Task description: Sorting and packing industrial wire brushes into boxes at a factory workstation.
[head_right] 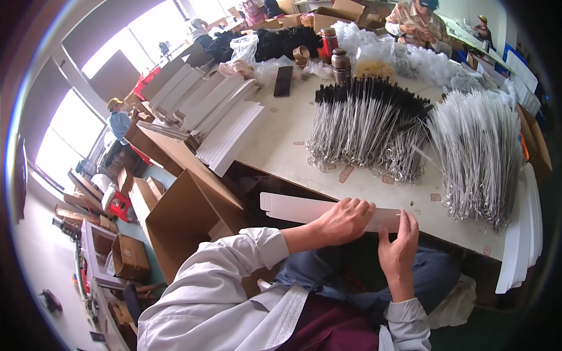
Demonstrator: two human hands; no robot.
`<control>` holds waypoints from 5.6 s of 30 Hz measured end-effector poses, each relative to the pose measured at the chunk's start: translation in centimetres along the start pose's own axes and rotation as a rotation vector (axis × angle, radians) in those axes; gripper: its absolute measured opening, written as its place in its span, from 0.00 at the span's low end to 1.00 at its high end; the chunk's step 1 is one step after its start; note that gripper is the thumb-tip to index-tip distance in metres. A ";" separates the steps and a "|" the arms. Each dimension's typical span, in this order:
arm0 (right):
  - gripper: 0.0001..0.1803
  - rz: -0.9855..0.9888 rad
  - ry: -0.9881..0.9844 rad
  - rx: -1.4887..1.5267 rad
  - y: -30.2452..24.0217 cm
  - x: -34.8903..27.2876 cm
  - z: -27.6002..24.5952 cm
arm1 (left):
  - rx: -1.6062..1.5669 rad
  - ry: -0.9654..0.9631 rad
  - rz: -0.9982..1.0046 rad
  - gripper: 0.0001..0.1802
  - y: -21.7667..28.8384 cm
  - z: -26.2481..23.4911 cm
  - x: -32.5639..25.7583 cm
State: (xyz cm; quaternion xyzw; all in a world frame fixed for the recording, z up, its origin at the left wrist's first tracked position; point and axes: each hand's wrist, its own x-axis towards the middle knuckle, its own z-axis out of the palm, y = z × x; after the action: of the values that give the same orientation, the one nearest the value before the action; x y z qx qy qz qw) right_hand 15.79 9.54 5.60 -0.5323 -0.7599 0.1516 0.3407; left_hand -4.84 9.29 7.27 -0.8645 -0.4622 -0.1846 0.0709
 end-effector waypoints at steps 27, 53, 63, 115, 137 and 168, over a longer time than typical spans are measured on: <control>0.12 0.453 -0.260 0.825 -0.1 -0.1 -1.3 | -0.025 0.008 0.009 0.35 0.1 1.9 -1.8; 0.27 0.250 -0.178 0.415 0.4 -0.4 -3.7 | -0.322 -0.143 -0.026 0.30 0.0 0.9 -1.2; 0.39 -0.459 -0.394 -0.198 -0.3 0.8 -2.7 | -0.477 -0.260 -0.033 0.28 0.5 0.9 0.2; 0.31 -0.449 -0.200 -0.162 6.5 7.0 -3.0 | -0.279 -0.033 -0.152 0.33 -4.4 2.8 4.4; 0.47 -0.488 -0.263 -0.342 3.7 4.8 0.5 | -0.103 -0.092 -0.101 0.50 -2.9 4.5 0.9; 0.23 -0.471 0.162 -0.108 -0.2 1.5 -3.6 | -0.575 -0.317 -0.472 0.28 -1.0 -2.3 -1.8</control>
State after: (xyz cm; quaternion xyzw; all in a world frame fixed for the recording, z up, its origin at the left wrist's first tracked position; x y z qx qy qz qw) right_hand 17.83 10.38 8.84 -0.3686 -0.8402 -0.0156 0.3975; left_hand -7.19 7.78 8.67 -0.7368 -0.5828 -0.1819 -0.2903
